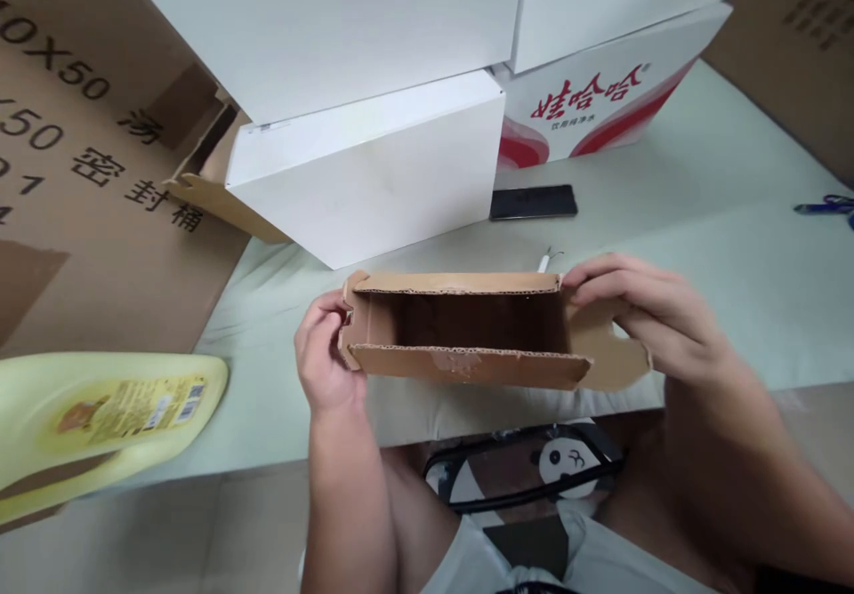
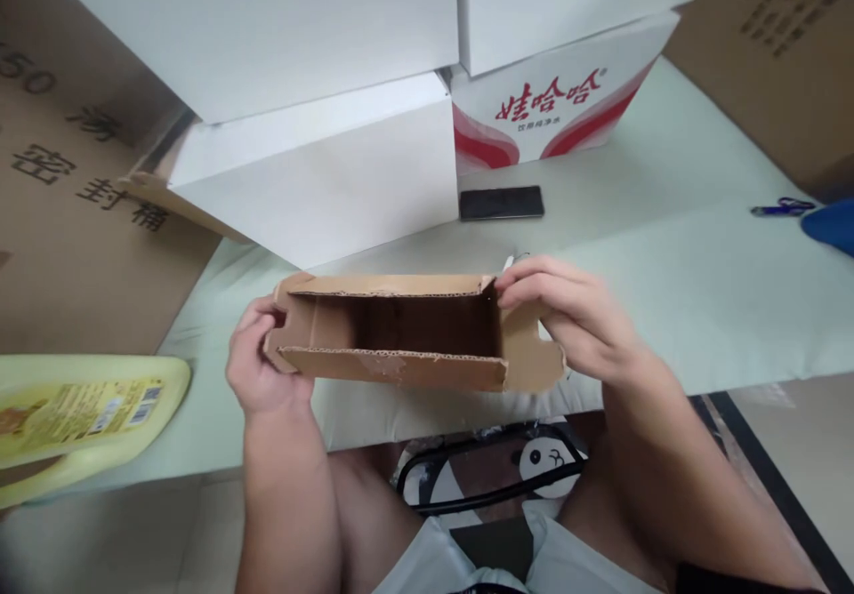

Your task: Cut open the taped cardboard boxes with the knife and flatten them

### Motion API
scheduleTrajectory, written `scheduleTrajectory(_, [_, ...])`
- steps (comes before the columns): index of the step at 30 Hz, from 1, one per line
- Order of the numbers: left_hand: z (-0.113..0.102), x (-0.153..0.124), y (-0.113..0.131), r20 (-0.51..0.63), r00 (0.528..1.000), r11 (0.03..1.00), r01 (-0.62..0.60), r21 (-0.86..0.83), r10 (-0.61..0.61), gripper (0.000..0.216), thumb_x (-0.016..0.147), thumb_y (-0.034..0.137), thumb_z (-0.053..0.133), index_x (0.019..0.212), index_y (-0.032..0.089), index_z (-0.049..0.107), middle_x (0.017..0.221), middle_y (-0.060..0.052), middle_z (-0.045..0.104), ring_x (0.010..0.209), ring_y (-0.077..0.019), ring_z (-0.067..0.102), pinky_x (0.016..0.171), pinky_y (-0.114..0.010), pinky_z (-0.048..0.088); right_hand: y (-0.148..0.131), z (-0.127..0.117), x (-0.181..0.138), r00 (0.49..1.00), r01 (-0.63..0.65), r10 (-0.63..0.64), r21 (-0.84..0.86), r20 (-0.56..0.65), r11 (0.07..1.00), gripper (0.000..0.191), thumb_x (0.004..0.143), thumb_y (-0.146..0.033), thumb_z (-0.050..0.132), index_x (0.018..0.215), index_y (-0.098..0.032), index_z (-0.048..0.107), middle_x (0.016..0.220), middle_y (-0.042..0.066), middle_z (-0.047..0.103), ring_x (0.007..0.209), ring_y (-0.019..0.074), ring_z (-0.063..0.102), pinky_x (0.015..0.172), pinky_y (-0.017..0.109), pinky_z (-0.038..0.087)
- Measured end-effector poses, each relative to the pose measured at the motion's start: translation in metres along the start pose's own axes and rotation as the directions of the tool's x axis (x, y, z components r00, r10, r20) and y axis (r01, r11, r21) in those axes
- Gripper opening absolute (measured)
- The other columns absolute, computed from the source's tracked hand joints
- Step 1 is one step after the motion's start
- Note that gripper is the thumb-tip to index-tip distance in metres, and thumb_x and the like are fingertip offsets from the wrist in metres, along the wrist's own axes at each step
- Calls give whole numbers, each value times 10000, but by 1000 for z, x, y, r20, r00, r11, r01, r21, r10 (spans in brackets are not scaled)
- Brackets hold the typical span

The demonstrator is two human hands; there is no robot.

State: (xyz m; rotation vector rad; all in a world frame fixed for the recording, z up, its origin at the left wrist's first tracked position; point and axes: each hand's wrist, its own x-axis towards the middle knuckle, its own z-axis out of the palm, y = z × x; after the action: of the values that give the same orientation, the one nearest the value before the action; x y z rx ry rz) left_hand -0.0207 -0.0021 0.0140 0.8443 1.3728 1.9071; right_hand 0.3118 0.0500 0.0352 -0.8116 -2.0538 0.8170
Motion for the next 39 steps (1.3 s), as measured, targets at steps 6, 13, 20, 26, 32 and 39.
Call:
scheduleTrajectory(6, [-5,-2,-1,350,920,977,207,-55,-175,436,629,432,838,1019,251,770,1037,-46,713,855,-205,635,720,-308,538,-8,-14,-12,992,99,-99,10,81,995,376,1041,-401,462,841,-259,748,965,63,763,948,248,721,864,397,587])
scheduleTrajectory(13, [-7,-2,-5,336,919,958,260,-123,-207,450,618,441,872,1007,244,759,902,-20,623,749,-155,565,621,-251,496,-11,-2,-15,999,24,-16,-160,51,987,280,978,-199,553,1141,-296,758,1107,46,802,1112,267,736,958,427,613])
scheduleTrajectory(20, [-2,-3,-7,276,957,981,133,-141,-90,334,690,489,831,918,262,743,1021,-34,698,923,-217,650,792,-321,551,-6,-3,-23,990,-100,118,-211,72,972,455,974,-261,604,1420,-348,630,1438,28,686,1349,310,638,1138,488,543])
scheduleTrajectory(26, [0,-4,-17,346,926,982,181,-49,-153,592,727,629,764,1215,295,728,1373,-65,668,1369,-341,540,1086,-433,483,0,-9,-27,964,-127,171,-210,205,969,904,839,-525,781,1624,-394,354,1631,59,487,1441,402,530,1178,629,468])
scheduleTrajectory(32, [5,-6,-14,341,938,997,50,50,-65,723,638,603,878,1261,317,647,1355,-72,630,1276,-319,591,1041,-404,504,-3,-11,-22,950,-74,126,-186,287,980,688,831,-517,796,1452,-284,613,1565,125,559,1488,405,471,1176,620,464])
scheduleTrajectory(39, [14,-11,1,116,992,998,38,51,-44,393,680,511,881,889,249,677,996,-27,617,833,-171,572,685,-260,467,-5,-8,-21,954,-80,122,-159,275,984,619,836,-468,794,1397,-246,653,1480,135,634,1409,383,566,1157,567,496])
